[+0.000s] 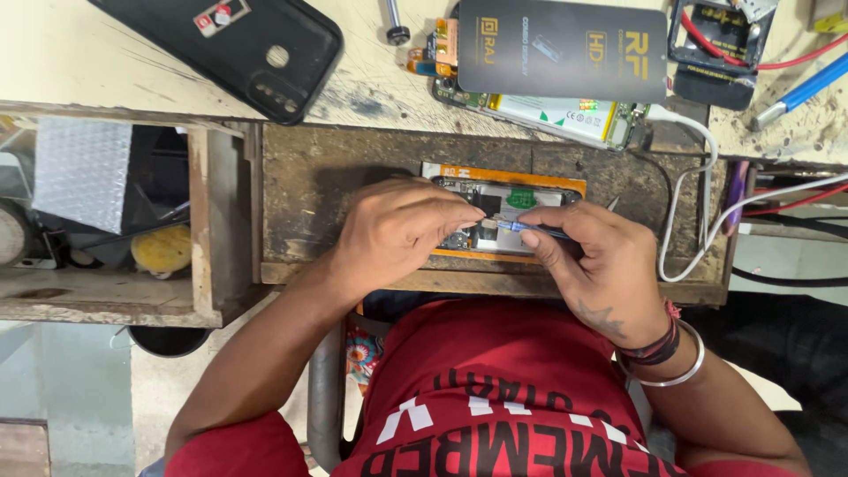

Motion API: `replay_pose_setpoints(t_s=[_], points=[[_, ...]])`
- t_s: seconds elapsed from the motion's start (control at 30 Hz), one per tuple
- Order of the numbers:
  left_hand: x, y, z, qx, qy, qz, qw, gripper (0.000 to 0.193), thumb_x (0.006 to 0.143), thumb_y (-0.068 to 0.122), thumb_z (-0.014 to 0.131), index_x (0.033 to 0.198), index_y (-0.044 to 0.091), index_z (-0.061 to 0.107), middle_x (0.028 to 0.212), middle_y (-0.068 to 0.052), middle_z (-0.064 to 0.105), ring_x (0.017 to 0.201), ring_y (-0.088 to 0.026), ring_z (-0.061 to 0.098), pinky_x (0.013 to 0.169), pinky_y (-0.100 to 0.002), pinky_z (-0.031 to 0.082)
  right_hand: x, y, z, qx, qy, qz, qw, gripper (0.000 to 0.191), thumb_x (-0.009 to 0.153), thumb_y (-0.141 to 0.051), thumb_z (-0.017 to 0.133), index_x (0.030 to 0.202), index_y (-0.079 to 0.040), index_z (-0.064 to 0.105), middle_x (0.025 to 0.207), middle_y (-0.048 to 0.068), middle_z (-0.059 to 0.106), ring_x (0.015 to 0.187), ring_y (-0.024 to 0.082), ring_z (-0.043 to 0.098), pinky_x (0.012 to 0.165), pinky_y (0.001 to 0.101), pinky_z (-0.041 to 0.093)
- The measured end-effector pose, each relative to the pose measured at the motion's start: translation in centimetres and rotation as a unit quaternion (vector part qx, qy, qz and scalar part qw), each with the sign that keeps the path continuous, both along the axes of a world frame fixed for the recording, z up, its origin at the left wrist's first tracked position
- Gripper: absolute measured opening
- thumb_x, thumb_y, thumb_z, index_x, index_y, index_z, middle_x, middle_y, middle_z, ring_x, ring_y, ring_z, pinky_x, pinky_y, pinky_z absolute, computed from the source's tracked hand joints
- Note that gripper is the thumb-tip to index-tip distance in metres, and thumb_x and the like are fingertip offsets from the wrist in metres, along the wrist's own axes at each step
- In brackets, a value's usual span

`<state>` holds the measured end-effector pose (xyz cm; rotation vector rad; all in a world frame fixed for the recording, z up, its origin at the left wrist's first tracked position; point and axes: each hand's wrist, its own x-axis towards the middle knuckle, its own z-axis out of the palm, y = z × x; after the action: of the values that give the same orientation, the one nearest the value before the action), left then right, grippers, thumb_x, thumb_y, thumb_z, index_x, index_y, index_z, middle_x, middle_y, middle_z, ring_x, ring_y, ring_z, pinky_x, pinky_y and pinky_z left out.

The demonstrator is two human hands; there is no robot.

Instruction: The person pries the back cover off a light blue smartphone, removes the back panel and battery, and works on the internal components with a screwdriver on a cluttered repair bench, manipulating small parts inside the opened phone.

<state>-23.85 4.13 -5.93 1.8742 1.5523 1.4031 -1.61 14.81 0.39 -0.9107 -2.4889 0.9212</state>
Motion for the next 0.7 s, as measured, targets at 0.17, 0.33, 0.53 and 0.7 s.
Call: replay_pose_setpoints(t_s=[0.17, 0.33, 0.53, 0.7], points=[[-0.2, -0.3, 0.9, 0.018, 0.015, 0.018, 1.0, 0.017, 0.091, 0.005, 0.079, 0.107, 0.009, 0.078, 0.103, -0.005, 0.076, 0.093, -0.021, 0.076, 0.082, -0.033, 0.063, 0.2, -0.1, -0.1, -0.004, 0.021, -0.007, 1.0, 0.017, 0.092, -0.01, 0.077, 0.108, -0.005, 0.076, 0.084, 0.009, 0.069, 0.068, 0.017, 0.066, 0.063, 0.0281, 0.051], [-1.4, -1.1, 4.1, 0.102, 0.068, 0.081, 0.989, 0.017, 0.095, 0.007, 0.081, 0.111, 0.008, 0.078, 0.106, -0.006, 0.075, 0.093, -0.018, 0.076, 0.083, -0.031, 0.063, 2.5, 0.3, 0.1, 0.013, 0.011, -0.058, 0.998, 0.015, 0.092, -0.011, 0.078, 0.106, -0.005, 0.077, 0.079, 0.006, 0.067, 0.065, 0.014, 0.061, 0.059, 0.0278, 0.046], [-9.6, -2.2, 8.3, 0.03, 0.252, 0.294, 0.921, 0.004, 0.101, 0.004, 0.073, 0.1, 0.007, 0.075, 0.103, -0.009, 0.076, 0.091, -0.024, 0.075, 0.08, -0.033, 0.058, 6.3, 1.7, -0.9, 0.067, 0.01, -0.108, 0.992, 0.015, 0.101, -0.016, 0.08, 0.11, -0.004, 0.075, 0.085, 0.006, 0.067, 0.071, 0.012, 0.06, 0.063, 0.025, 0.044], [-16.2, -0.3, 8.4, 0.069, 0.427, 0.341, 0.835, 0.005, 0.091, 0.001, 0.073, 0.092, 0.006, 0.073, 0.084, -0.012, 0.068, 0.076, -0.031, 0.066, 0.065, -0.038, 0.051, 7.7, 2.3, -1.7, 0.082, -0.005, -0.141, 0.987, 0.015, 0.103, -0.017, 0.082, 0.11, -0.005, 0.076, 0.08, 0.005, 0.066, 0.067, 0.012, 0.059, 0.061, 0.0252, 0.043]])
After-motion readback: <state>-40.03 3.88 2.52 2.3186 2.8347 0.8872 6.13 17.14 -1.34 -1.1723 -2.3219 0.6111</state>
